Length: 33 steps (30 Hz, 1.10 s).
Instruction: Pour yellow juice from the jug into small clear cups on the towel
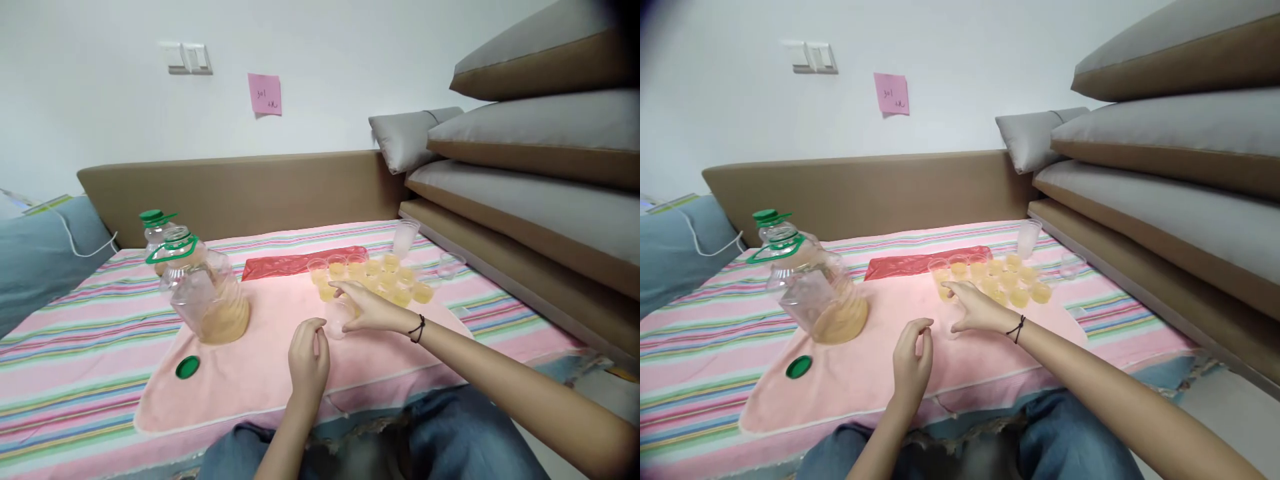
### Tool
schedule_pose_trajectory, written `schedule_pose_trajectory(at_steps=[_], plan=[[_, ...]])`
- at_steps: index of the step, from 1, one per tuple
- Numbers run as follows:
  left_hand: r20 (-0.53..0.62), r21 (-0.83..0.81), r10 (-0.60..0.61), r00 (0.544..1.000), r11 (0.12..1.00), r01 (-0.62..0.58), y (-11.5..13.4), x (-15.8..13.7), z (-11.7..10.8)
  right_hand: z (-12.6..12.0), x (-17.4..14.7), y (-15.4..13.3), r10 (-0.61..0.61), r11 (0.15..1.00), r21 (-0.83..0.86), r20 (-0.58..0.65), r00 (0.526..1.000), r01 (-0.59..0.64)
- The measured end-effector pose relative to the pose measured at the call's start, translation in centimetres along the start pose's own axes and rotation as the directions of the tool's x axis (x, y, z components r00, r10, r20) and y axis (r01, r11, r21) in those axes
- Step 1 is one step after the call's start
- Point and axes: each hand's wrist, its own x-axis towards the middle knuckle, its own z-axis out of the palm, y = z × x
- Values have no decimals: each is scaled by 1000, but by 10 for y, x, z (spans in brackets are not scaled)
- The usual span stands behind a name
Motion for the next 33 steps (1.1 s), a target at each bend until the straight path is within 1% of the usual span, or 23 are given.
schedule_pose_trajectory(at_steps=[2, 3, 5, 7, 9, 12, 15, 18, 21, 24, 26, 28, 30, 32, 33], plan=[[-13, -27, -150, 989, 988, 150, -1, 0, -4, 7, -2, 0, 1, 1000, -18, 1, 1000, -1], [-13, -69, -243, 970, 968, 242, -1, 0, -6, 9, -3, 1, -2, 1000, -22, 4, 1000, 2], [11, -189, -414, 910, 893, 409, -3, 1, -10, 13, -4, 3, -6, 1000, -26, 14, 1000, 6], [41, -289, -519, 854, 812, 507, -6, 1, -12, 17, -6, 4, -3, 1000, -29, 19, 1000, 4], [56, -336, -555, 830, 773, 539, -8, -1, -12, 19, -8, 5, -1, 1000, -30, 14, 1000, 1], [74, -373, -580, 811, 738, 562, -11, -5, -9, 20, -11, 3, -20, 999, -35, -5, 1000, 20], [80, -418, -611, 788, 697, 583, -14, -7, -6, 14, -12, -1, -45, 998, -34, -29, 999, 44], [49, -454, -629, 776, 678, 578, -16, -5, -8, 2, -8, -11, -64, 998, -2, -126, 990, 65], [-23, -459, -619, 785, 704, 542, -16, 0, -16, -10, 4, -29, -68, 993, 79, -240, 968, 89], [-152, -429, -591, 793, 762, 485, -16, 6, -29, -14, 22, -53, -46, 970, 214, -296, 954, 114], [-258, -396, -559, 788, 805, 441, -18, 10, -39, -10, 38, -69, -46, 945, 291, -337, 940, 150], [-365, -360, -516, 775, 846, 394, -23, 17, -51, -1, 56, -82, -65, 914, 351, -367, 928, 203], [-500, -294, -450, 740, 892, 344, -31, 26, -65, 12, 75, -94, -89, 881, 403, -375, 923, 249], [-647, -180, -352, 677, 932, 314, -42, 34, -83, 28, 94, -104, -109, 855, 436, -376, 920, 279], [-701, -131, -314, 640, 939, 317, -50, 38, -92, 37, 102, -108, -109, 846, 450, -378, 919, 285]])
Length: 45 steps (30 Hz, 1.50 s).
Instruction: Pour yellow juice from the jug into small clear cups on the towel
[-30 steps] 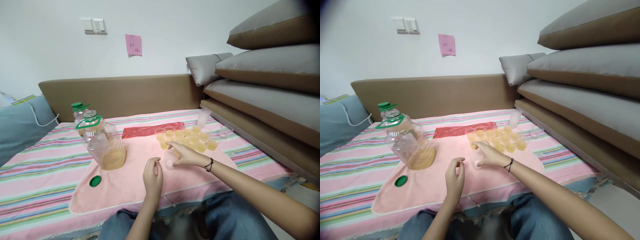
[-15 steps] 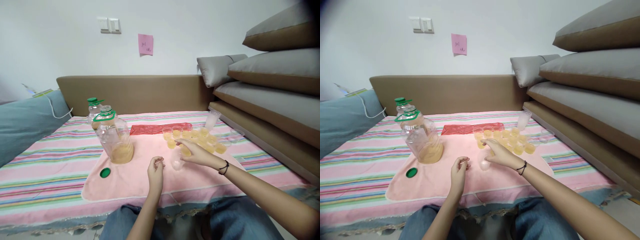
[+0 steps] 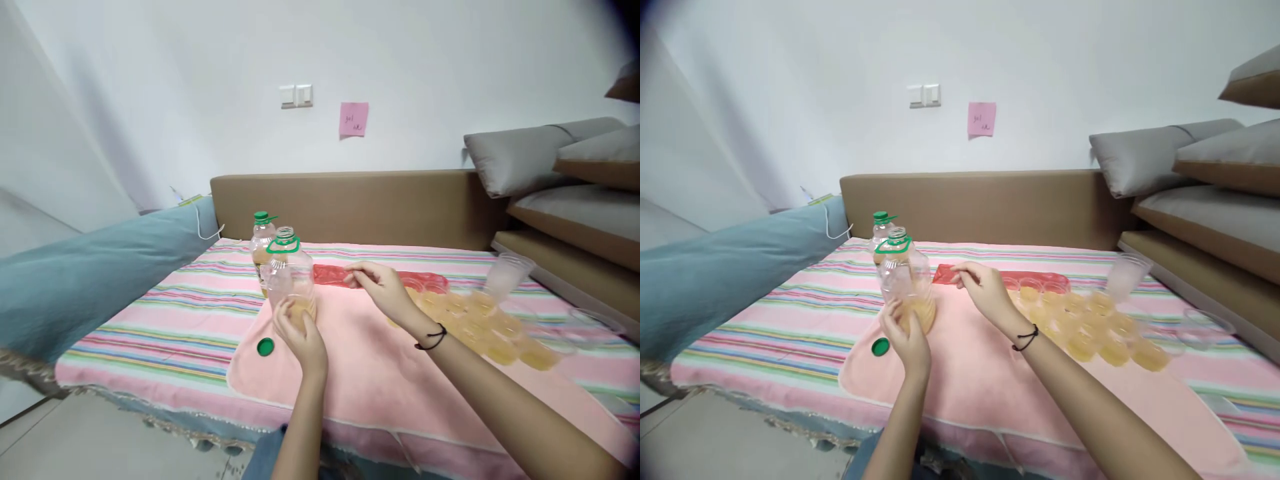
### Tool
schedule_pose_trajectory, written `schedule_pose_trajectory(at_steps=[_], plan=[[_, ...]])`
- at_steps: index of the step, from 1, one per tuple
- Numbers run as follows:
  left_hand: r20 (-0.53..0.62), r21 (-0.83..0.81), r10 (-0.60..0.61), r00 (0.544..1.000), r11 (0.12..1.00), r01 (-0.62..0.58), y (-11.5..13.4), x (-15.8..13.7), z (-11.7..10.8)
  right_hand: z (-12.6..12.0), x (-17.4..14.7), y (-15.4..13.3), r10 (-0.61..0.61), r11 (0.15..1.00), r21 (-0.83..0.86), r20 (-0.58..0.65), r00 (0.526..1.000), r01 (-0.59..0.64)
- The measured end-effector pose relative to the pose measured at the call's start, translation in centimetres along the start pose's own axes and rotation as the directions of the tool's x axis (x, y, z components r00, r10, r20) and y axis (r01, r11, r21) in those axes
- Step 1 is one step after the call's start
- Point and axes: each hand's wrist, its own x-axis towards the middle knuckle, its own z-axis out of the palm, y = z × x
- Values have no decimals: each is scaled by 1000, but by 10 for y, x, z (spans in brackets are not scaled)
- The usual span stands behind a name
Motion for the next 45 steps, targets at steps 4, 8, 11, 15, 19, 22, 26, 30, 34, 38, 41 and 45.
schedule_pose_trajectory(at_steps=[4, 8, 11, 15, 19, 22, 26, 30, 34, 38, 41, 45], plan=[[-56, 46, -113, 992, 992, 115, -30, 42, -15, 46, 8, 24, 56, 997, 54, -1, 998, -56], [50, 33, -281, 958, 959, 280, -61, 62, -26, 89, 6, 64, 164, 977, 132, 41, 986, -168], [122, 20, -335, 934, 942, 335, -72, 65, -27, 116, 6, 92, 190, 958, 202, 88, 978, -204], [169, 18, -372, 913, 927, 374, -75, 64, -23, 139, 10, 110, 157, 939, 291, 108, 982, -182], [181, 34, -379, 908, 925, 379, -70, 62, -23, 151, 15, 113, 148, 931, 323, 87, 985, -169], [193, 43, -339, 921, 940, 338, -58, 61, -28, 153, 14, 105, 145, 932, 327, 48, 988, -153], [261, 19, -124, 957, 992, 123, -35, 62, -38, 138, 7, 80, 89, 929, 365, -52, 995, -64], [264, -123, 22, 964, 992, 11, -16, 58, -41, 104, -2, 45, 47, 960, 281, -117, 992, -12], [263, -182, -2, 965, 982, 52, -11, 45, -35, 59, -14, 14, 61, 970, 241, -116, 991, -31], [509, -244, -136, 850, 924, 294, -12, 26, -26, 7, -38, -9, 124, 950, 303, -143, 982, -76], [660, -237, -120, 742, 904, 357, 0, 2, -24, -33, -66, -23, 176, 915, 390, -149, 973, -105], [846, -251, -21, 532, 866, 433, 27, -43, -25, -79, -118, -38, 266, 909, 355, -84, 960, -221]])
